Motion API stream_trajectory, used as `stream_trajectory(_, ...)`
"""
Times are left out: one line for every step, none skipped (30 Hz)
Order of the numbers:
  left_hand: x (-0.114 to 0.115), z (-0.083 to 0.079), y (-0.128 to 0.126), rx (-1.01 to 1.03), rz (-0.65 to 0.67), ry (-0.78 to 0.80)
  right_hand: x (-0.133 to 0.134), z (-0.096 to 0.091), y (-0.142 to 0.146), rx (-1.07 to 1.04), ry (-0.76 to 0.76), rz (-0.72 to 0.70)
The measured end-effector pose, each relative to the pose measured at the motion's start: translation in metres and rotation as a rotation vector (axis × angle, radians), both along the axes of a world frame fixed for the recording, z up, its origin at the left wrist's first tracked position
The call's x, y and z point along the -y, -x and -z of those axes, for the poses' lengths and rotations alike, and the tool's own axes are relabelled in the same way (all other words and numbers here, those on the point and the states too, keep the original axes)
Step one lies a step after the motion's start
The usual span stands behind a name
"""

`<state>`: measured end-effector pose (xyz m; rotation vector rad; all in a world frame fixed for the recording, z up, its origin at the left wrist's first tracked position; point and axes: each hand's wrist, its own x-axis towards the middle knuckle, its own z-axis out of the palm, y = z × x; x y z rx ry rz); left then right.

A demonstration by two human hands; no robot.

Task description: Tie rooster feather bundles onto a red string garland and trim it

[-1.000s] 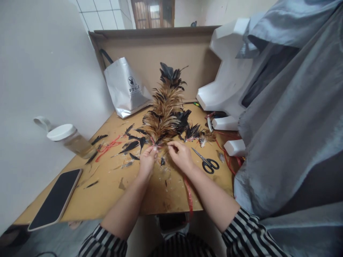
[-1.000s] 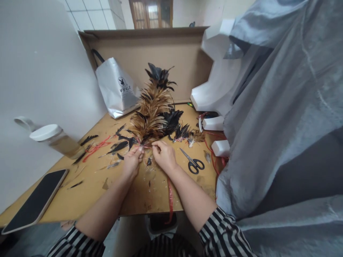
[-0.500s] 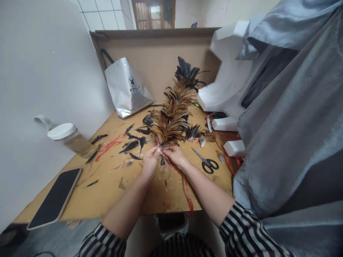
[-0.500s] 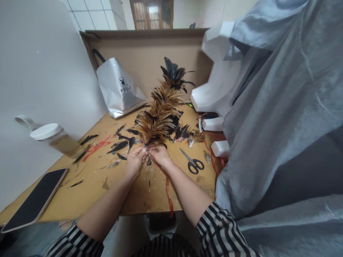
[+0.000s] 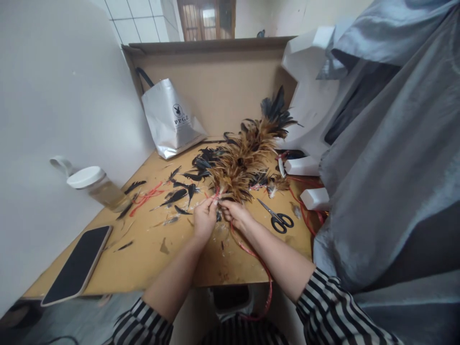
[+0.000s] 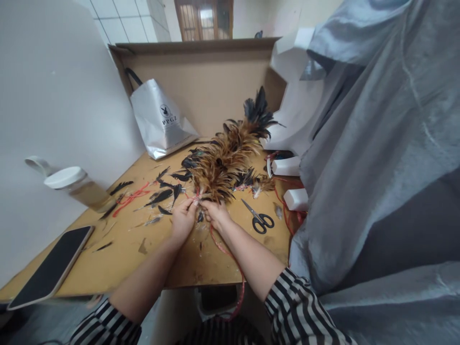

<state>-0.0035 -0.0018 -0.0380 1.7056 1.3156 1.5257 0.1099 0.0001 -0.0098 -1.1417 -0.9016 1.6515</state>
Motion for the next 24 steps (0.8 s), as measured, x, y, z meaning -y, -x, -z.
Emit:
stream_trajectory(0.000,0.000,0.001,-0.052,-0.021,-0.022,0.001,-0.002,-0.002,-0.009,0.036,-0.022)
stream_trajectory(0.001,-0.001,0.002,-0.095,-0.041,-0.041,0.002,-0.003,-0.004,-0.006,0.049,-0.043)
stream_trajectory(0.000,-0.001,0.003,-0.129,-0.058,-0.059,0.002,-0.005,-0.006,0.013,0.027,-0.053)
stream_trajectory(0.000,-0.002,0.004,-0.162,-0.073,-0.077,0.003,-0.005,-0.009,0.047,-0.034,-0.048)
stream_trajectory(-0.001,-0.002,0.004,-0.198,-0.082,-0.095,0.003,-0.006,-0.012,0.091,-0.115,-0.034)
stream_trajectory(-0.001,-0.002,0.005,-0.235,-0.090,-0.115,0.003,-0.006,-0.014,0.144,-0.198,-0.018)
stream_trajectory(-0.002,-0.002,0.006,-0.269,-0.100,-0.135,0.002,-0.007,-0.017,0.204,-0.265,-0.014)
stream_trajectory(-0.003,-0.002,0.007,-0.302,-0.110,-0.152,0.002,-0.008,-0.019,0.275,-0.311,-0.028)
stream_trajectory(-0.004,-0.001,0.007,-0.335,-0.118,-0.166,0.002,-0.009,-0.022,0.361,-0.344,-0.056)
stream_trajectory(-0.005,0.000,0.008,-0.370,-0.121,-0.178,0.003,-0.012,-0.024,0.467,-0.383,-0.082)
stream_trajectory(-0.006,0.001,0.008,-0.407,-0.121,-0.189,0.004,-0.015,-0.025,0.596,-0.441,-0.102)
stream_trajectory(-0.006,0.002,0.008,-0.449,-0.117,-0.196,0.005,-0.021,-0.027,0.744,-0.524,-0.121)
stream_trajectory(-0.007,0.002,0.008,-0.497,-0.102,-0.200,0.007,-0.027,-0.028,0.908,-0.628,-0.142)
stream_trajectory(-0.006,0.003,0.007,-0.547,-0.079,-0.201,0.008,-0.035,-0.029,1.076,-0.738,-0.168)
stream_trajectory(-0.005,0.003,0.007,-0.595,-0.053,-0.200,0.008,-0.044,-0.029,1.234,-0.845,-0.206)
stream_trajectory(-0.004,0.003,0.005,-0.641,-0.027,-0.202,0.007,-0.054,-0.030,1.374,-0.934,-0.254)
stream_trajectory(-0.002,0.002,0.004,-0.682,-0.001,-0.209,0.004,-0.064,-0.031,1.488,-0.998,-0.307)
stream_trajectory(0.000,0.002,0.002,-0.715,0.025,-0.223,0.001,-0.073,-0.033,1.573,-1.044,-0.361)
stream_trajectory(0.002,0.001,0.001,-0.737,0.046,-0.244,-0.005,-0.082,-0.034,1.635,-1.065,-0.404)
stream_trajectory(0.004,0.000,-0.001,-0.752,0.061,-0.269,-0.011,-0.090,-0.036,1.675,-1.071,-0.439)
stream_trajectory(0.007,-0.002,-0.003,-0.766,0.077,-0.296,-0.018,-0.096,-0.038,1.700,-1.060,-0.470)
stream_trajectory(0.010,-0.003,-0.004,-0.780,0.088,-0.324,-0.025,-0.101,-0.041,1.714,-1.030,-0.502)
stream_trajectory(0.012,-0.004,-0.006,-0.794,0.096,-0.351,-0.032,-0.105,-0.043,1.717,-0.983,-0.540)
stream_trajectory(0.014,-0.006,-0.007,-0.806,0.100,-0.373,-0.039,-0.107,-0.044,1.707,-0.927,-0.584)
